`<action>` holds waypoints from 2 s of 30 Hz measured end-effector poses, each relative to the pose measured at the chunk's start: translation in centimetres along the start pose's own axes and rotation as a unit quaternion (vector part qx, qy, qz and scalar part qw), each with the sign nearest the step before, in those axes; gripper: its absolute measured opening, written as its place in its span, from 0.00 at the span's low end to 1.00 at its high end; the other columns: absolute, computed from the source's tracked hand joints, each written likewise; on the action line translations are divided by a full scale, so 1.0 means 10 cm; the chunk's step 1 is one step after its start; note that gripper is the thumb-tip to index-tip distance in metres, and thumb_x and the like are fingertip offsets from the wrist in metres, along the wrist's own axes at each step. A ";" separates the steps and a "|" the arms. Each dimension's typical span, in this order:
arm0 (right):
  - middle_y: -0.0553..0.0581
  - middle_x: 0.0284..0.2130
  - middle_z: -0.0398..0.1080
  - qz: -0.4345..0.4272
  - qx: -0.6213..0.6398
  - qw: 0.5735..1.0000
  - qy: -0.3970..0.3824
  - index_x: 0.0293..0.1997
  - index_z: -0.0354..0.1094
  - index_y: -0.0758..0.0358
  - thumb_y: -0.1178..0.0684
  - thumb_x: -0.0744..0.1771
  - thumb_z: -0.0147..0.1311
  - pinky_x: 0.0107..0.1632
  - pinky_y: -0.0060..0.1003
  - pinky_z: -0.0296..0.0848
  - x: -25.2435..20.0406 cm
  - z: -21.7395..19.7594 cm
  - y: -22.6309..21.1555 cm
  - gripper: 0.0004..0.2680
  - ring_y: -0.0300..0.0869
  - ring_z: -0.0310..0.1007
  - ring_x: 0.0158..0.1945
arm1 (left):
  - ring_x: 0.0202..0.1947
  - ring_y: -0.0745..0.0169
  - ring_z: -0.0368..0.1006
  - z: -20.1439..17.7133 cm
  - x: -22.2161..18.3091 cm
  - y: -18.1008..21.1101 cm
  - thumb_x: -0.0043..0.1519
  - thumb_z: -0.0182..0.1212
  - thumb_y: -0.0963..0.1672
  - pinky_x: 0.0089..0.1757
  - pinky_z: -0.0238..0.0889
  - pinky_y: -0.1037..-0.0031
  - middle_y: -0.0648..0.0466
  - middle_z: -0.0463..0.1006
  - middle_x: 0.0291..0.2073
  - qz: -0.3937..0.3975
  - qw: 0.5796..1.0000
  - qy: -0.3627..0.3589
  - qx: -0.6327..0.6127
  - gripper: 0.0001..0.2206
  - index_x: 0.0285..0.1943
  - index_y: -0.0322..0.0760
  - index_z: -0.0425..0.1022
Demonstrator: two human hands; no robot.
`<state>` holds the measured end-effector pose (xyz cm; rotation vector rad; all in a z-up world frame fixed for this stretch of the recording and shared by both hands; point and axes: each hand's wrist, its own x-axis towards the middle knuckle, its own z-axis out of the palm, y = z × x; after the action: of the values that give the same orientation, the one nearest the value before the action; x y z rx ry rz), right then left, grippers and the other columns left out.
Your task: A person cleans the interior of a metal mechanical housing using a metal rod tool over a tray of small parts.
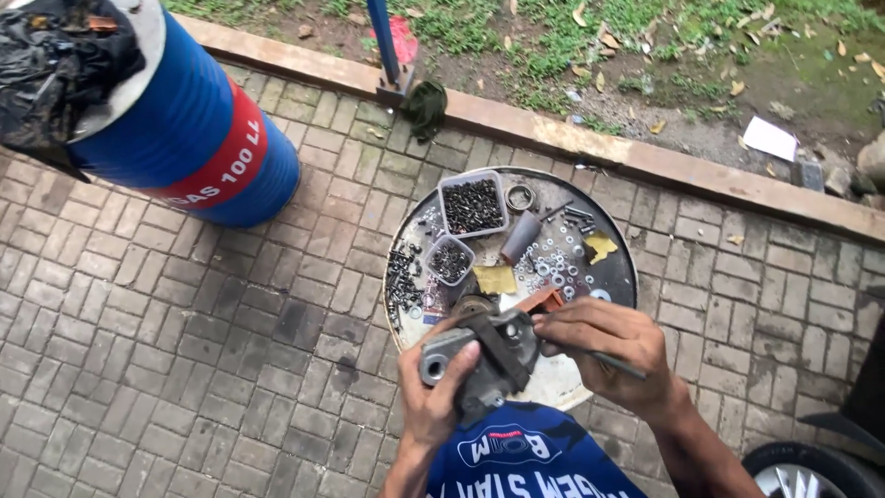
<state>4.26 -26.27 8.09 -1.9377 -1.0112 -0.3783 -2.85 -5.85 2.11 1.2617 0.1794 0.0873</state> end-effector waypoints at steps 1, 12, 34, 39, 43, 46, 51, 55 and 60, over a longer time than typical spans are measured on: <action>0.59 0.33 0.78 0.004 -0.002 1.000 0.001 0.38 0.75 0.67 0.65 0.67 0.50 0.40 0.35 0.82 -0.03 -0.03 -0.01 0.06 0.46 0.81 0.34 | 0.29 0.50 0.85 -0.01 -0.01 0.02 0.54 0.65 0.54 0.27 0.83 0.66 0.40 0.86 0.38 -0.003 1.000 -0.003 0.000 0.27 0.52 0.26 0.79; 0.53 0.32 0.82 -0.017 0.041 0.998 -0.053 0.42 0.76 0.61 0.64 0.65 0.56 0.37 0.32 0.86 -0.21 -0.03 0.26 0.06 0.40 0.84 0.31 | 0.30 0.48 0.85 -0.04 0.02 -0.07 0.54 0.65 0.53 0.29 0.82 0.64 0.38 0.86 0.39 -0.011 1.000 -0.007 -0.021 0.26 0.50 0.24 0.79; 0.56 0.35 0.80 0.074 0.009 0.996 0.056 0.37 0.77 0.65 0.62 0.64 0.60 0.43 0.32 0.83 0.01 0.09 0.07 0.02 0.44 0.83 0.36 | 0.37 0.53 0.83 0.05 0.17 -0.05 0.52 0.67 0.47 0.38 0.75 0.74 0.42 0.88 0.36 -0.078 0.994 0.079 -0.018 0.20 0.46 0.22 0.85; 0.57 0.41 0.78 0.266 0.080 0.926 0.256 0.46 0.75 0.62 0.57 0.69 0.53 0.47 0.31 0.84 -0.48 0.49 0.32 0.05 0.42 0.80 0.43 | 0.49 0.42 0.79 0.15 0.29 -0.06 0.54 0.63 0.43 0.50 0.72 0.61 0.34 0.83 0.48 -0.185 0.948 0.200 -0.167 0.22 0.57 0.23 0.77; 0.58 0.43 0.79 0.311 0.091 0.885 0.335 0.47 0.76 0.62 0.53 0.69 0.53 0.49 0.33 0.82 -0.43 0.89 0.34 0.07 0.45 0.81 0.45 | 0.42 0.41 0.78 0.19 0.27 -0.27 0.53 0.64 0.41 0.41 0.72 0.60 0.35 0.80 0.47 -0.205 0.939 0.153 -0.230 0.24 0.61 0.35 0.70; 0.58 0.45 0.80 0.368 0.139 0.843 0.366 0.48 0.76 0.62 0.48 0.69 0.52 0.49 0.33 0.82 -0.41 1.09 0.36 0.10 0.45 0.81 0.48 | 0.44 0.42 0.79 0.21 0.22 -0.31 0.50 0.71 0.41 0.43 0.74 0.59 0.34 0.80 0.48 -0.159 0.957 0.043 -0.239 0.28 0.59 0.36 0.65; 0.58 0.48 0.79 0.368 0.200 0.804 0.422 0.45 0.77 0.57 0.49 0.69 0.52 0.56 0.45 0.80 -0.61 1.26 0.47 0.08 0.49 0.79 0.54 | 0.56 0.47 0.76 -0.01 0.16 -0.48 0.54 0.73 0.38 0.56 0.70 0.64 0.36 0.74 0.59 -0.127 0.960 -0.109 -0.224 0.32 0.62 0.44 0.55; 0.58 0.46 0.78 0.287 0.176 0.842 0.421 0.47 0.76 0.61 0.48 0.71 0.50 0.65 0.47 0.70 -0.45 1.18 0.29 0.10 0.50 0.73 0.59 | 0.66 0.50 0.67 -0.20 0.21 -0.44 0.59 0.71 0.41 0.62 0.62 0.66 0.40 0.66 0.67 -0.112 0.954 -0.229 -0.158 0.43 0.76 0.43 0.39; 0.57 0.50 0.77 0.256 0.191 0.847 0.425 0.51 0.76 0.58 0.51 0.70 0.53 0.59 0.38 0.77 -0.53 1.20 0.44 0.08 0.46 0.74 0.59 | 0.55 0.60 0.83 -0.10 0.25 -0.23 0.46 0.76 0.50 0.57 0.75 0.73 0.51 0.88 0.52 -0.388 0.904 -0.133 0.119 0.31 0.62 0.43 0.77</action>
<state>2.84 -20.29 -4.29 -1.3532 0.0336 -0.5919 -0.63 -5.21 -0.55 1.3464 0.4543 -0.8137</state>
